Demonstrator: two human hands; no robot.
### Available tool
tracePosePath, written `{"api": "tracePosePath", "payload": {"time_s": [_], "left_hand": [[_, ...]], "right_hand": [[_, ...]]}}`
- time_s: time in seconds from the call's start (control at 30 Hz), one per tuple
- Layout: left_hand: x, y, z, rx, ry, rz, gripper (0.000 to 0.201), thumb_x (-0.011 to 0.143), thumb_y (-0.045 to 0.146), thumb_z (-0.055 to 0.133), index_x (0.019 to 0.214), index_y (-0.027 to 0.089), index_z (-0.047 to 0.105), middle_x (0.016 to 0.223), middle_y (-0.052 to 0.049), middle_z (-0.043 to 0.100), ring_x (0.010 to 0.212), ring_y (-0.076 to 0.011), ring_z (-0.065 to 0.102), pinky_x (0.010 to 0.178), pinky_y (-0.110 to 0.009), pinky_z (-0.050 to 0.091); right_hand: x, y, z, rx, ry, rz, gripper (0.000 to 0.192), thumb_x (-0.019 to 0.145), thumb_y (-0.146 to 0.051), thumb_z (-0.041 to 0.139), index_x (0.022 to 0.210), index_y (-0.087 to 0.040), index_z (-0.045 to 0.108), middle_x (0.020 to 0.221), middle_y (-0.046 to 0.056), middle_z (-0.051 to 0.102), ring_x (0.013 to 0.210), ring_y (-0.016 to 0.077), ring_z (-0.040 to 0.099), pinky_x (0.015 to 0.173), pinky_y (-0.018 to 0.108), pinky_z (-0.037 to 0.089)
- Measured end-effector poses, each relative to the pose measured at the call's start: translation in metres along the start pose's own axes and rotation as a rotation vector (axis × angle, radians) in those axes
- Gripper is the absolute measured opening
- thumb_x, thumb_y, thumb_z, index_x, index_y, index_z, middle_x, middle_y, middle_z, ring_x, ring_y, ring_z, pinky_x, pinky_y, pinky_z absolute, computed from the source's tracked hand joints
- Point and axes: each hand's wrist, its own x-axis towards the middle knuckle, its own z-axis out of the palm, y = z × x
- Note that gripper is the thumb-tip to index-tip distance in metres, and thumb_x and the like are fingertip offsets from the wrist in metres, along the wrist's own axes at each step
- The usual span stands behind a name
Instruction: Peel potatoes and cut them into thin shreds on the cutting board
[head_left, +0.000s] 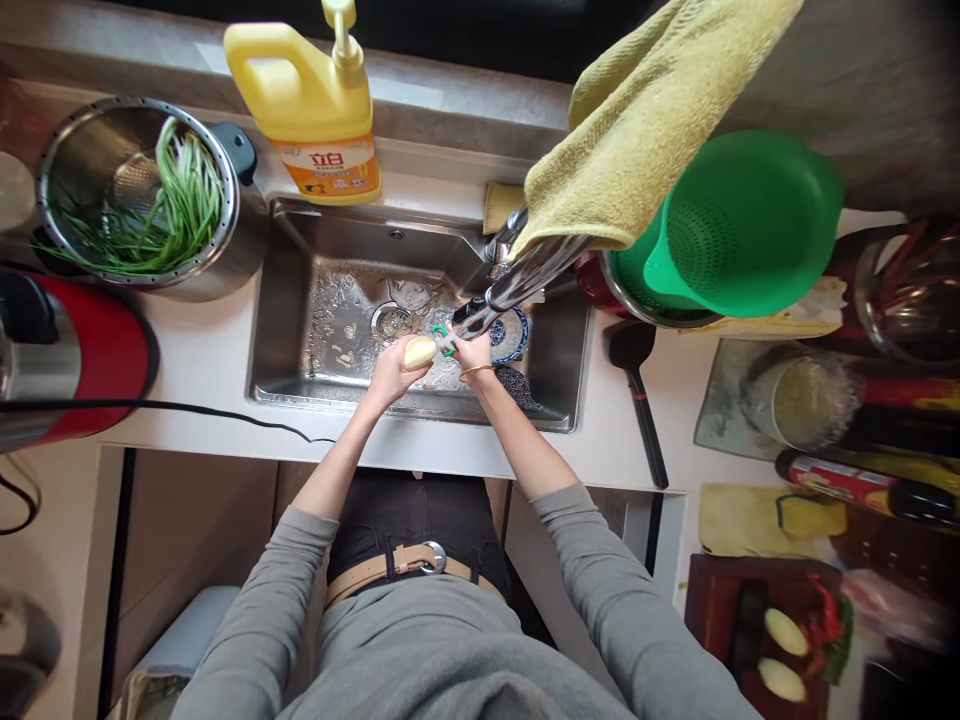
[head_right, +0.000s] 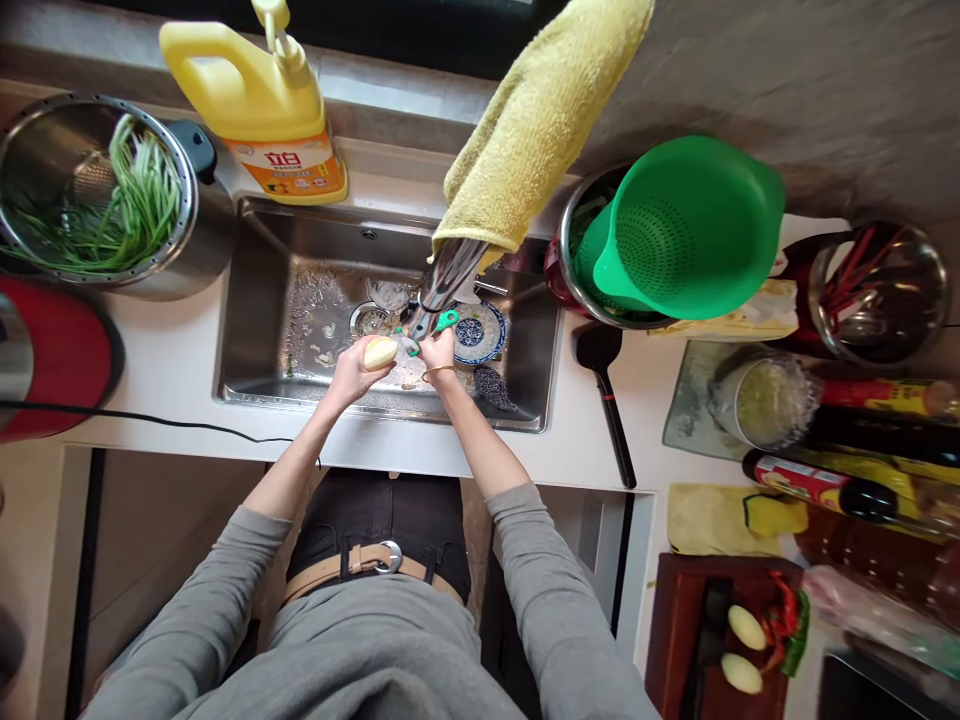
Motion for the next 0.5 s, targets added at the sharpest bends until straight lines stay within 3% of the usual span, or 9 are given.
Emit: {"api": "tracePosePath", "payload": {"time_s": [0.1,0.17,0.37,0.5], "left_hand": [[0.001,0.001,0.000,0.012,0.012,0.029,0.043,0.069,0.031,0.069,0.108,0.019,0.055,0.109,-0.008,0.062,0.100,-0.0225,0.058,0.088,-0.032,0.044],[0.003,-0.002,0.001,0.021,0.002,0.009,0.045,0.068,0.030,0.070,0.109,0.018,0.055,0.110,-0.009,0.061,0.104,-0.0244,0.056,0.090,-0.035,0.043],[0.001,-0.017,0.006,-0.126,-0.076,-0.010,0.051,0.071,0.030,0.066,0.118,0.017,0.052,0.122,-0.010,0.057,0.111,-0.0248,0.054,0.095,-0.037,0.041],[0.004,-0.012,0.006,-0.064,-0.055,-0.089,0.052,0.062,0.031,0.074,0.110,0.019,0.057,0.106,-0.006,0.064,0.095,-0.0231,0.060,0.083,-0.033,0.045]], "right_hand": [[0.003,0.005,-0.005,0.103,0.060,0.127,0.036,0.058,-0.034,0.076,0.077,-0.022,0.048,0.070,-0.001,0.067,0.066,0.0146,0.064,0.058,0.028,0.055],[0.002,0.006,-0.005,0.157,0.012,0.172,0.031,0.061,-0.030,0.073,0.078,-0.022,0.048,0.069,-0.002,0.067,0.066,0.0145,0.065,0.058,0.028,0.056],[-0.006,-0.001,-0.003,0.178,-0.061,0.178,0.032,0.059,-0.028,0.074,0.080,-0.022,0.051,0.073,-0.002,0.068,0.066,0.0139,0.065,0.059,0.028,0.056],[-0.013,-0.008,0.001,0.110,-0.117,0.101,0.032,0.060,-0.035,0.076,0.081,-0.020,0.056,0.079,0.002,0.068,0.072,0.0163,0.065,0.064,0.031,0.057]]}}
